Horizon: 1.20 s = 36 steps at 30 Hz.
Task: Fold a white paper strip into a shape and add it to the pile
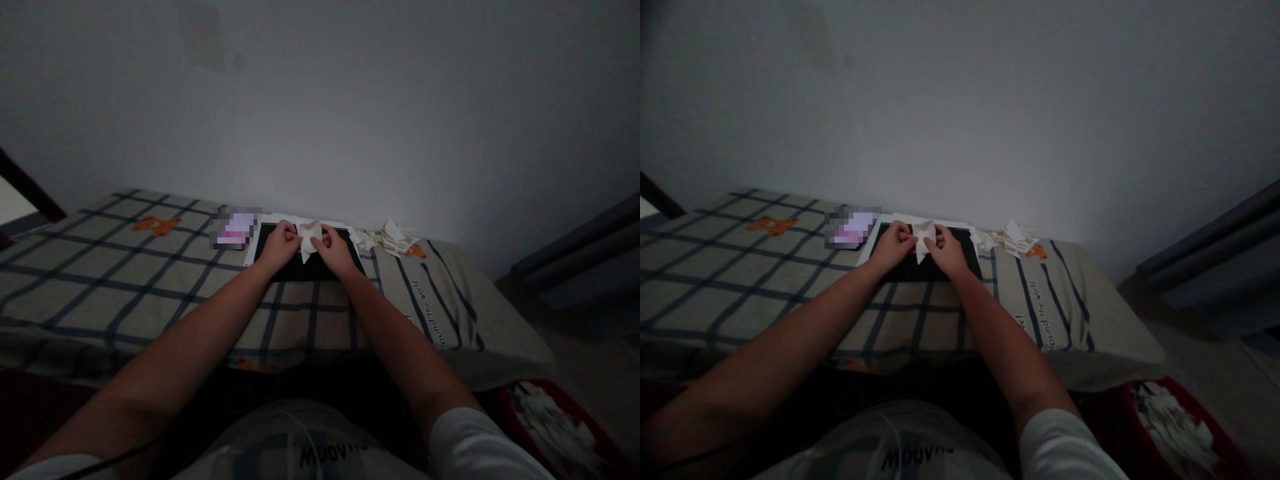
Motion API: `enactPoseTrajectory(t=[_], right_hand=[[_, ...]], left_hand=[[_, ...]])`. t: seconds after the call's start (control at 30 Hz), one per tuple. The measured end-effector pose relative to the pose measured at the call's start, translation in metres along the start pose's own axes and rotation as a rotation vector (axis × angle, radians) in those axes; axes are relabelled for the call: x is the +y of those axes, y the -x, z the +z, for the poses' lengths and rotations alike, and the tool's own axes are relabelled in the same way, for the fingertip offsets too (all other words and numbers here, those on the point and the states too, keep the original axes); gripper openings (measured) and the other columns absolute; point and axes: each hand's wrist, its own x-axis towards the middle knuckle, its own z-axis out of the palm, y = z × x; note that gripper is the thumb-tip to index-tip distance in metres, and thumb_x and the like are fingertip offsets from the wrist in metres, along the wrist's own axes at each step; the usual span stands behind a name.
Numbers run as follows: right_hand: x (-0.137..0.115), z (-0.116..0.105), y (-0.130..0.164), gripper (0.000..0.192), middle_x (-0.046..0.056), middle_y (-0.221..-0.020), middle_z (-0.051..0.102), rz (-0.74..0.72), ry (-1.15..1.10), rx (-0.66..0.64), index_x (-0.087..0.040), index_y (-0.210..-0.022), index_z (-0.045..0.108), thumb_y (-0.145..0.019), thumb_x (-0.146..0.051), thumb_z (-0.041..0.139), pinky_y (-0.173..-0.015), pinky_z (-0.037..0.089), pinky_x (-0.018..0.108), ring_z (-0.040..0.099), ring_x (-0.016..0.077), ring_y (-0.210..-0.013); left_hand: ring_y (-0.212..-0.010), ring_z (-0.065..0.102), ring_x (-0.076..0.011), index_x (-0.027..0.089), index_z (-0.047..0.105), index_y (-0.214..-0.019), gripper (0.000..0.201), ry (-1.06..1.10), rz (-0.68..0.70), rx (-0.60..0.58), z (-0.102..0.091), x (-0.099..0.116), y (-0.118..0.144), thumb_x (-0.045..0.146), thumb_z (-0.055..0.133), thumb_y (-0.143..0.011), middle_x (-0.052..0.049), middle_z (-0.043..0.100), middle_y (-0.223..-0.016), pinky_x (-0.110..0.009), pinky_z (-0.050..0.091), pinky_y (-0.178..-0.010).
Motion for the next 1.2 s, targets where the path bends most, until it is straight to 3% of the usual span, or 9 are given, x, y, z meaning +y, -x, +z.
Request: enactPoseTrajectory(t=[0.17,0.33,0.53,0.67,0.93,1.07,1.2], right_hand=[[0.011,-0.008,-0.011,0.041,0.003,-0.093,0.061,0.051,-0.226,0.008,-0.023,-0.113,0.055,-0.079,-0.045,0.048,-0.073,0.046,0.027,0.057,0.0126,-0.08],[0.021,-0.007,-0.016,0.033,0.004,-0.099,0.064,0.072,-0.358,-0.046,-0.02,-0.098,0.063,-0.075,-0.043,0.055,-0.079,0.046,0.029,0.058,0.0139,-0.087],[0.013,-0.008,-0.011,0.03,0.003,-0.092,0.064,0.203,-0.501,-0.082,-0.019,-0.092,0.061,-0.073,-0.042,0.058,-0.067,0.049,0.025,0.059,0.0118,-0.078],[0.007,-0.01,-0.009,0.029,0.003,-0.09,0.064,0.225,-0.546,-0.13,-0.019,-0.091,0.061,-0.073,-0.042,0.058,-0.061,0.049,0.022,0.059,0.0107,-0.073],[0.007,-0.01,-0.008,0.034,0.004,-0.104,0.062,0.24,-0.566,-0.181,-0.022,-0.103,0.057,-0.076,-0.042,0.056,-0.062,0.05,0.021,0.059,0.0098,-0.076],[0.009,-0.007,-0.007,0.03,0.003,-0.101,0.062,0.242,-0.537,-0.239,-0.023,-0.1,0.057,-0.076,-0.041,0.057,-0.065,0.05,0.023,0.059,0.0104,-0.08],[0.011,-0.006,-0.006,0.027,0.001,-0.092,0.062,0.243,-0.546,-0.254,-0.022,-0.096,0.057,-0.075,-0.039,0.059,-0.064,0.05,0.023,0.059,0.0092,-0.074]], left_hand=[[-0.051,0.058,-0.0147,0.021,0.043,-0.087,0.028,-0.036,-0.027,-0.075,-0.001,0.0,0.001,0.019,0.059,-0.065,0.004,0.058,-0.058,-0.025,0.043,-0.051],[-0.053,0.059,-0.0144,0.02,0.044,-0.095,0.031,-0.004,-0.035,-0.146,-0.001,0.003,0.003,0.021,0.059,-0.068,0.004,0.06,-0.059,-0.024,0.043,-0.052],[-0.055,0.059,-0.0133,0.018,0.043,-0.111,0.044,0.014,-0.04,-0.101,0.0,-0.003,0.0,0.029,0.059,-0.072,0.0,0.063,-0.069,-0.023,0.043,-0.051],[-0.064,0.061,-0.0139,0.018,0.037,-0.121,0.058,0.131,-0.066,-0.083,0.0,-0.006,-0.002,0.027,0.061,-0.07,-0.004,0.065,-0.084,-0.024,0.045,-0.056],[-0.058,0.058,-0.012,0.016,0.04,-0.122,0.063,0.159,-0.133,-0.046,-0.001,0.003,0.002,0.023,0.066,-0.065,-0.002,0.064,-0.075,-0.023,0.044,-0.057],[-0.062,0.059,-0.0127,0.017,0.041,-0.123,0.067,0.127,-0.12,-0.071,-0.001,0.006,0.004,0.023,0.068,-0.062,-0.001,0.064,-0.073,-0.024,0.045,-0.061],[-0.057,0.058,-0.0131,0.017,0.046,-0.123,0.069,0.091,-0.119,-0.057,-0.001,0.01,0.005,0.03,0.072,-0.06,0.0,0.062,-0.066,-0.023,0.044,-0.056]])
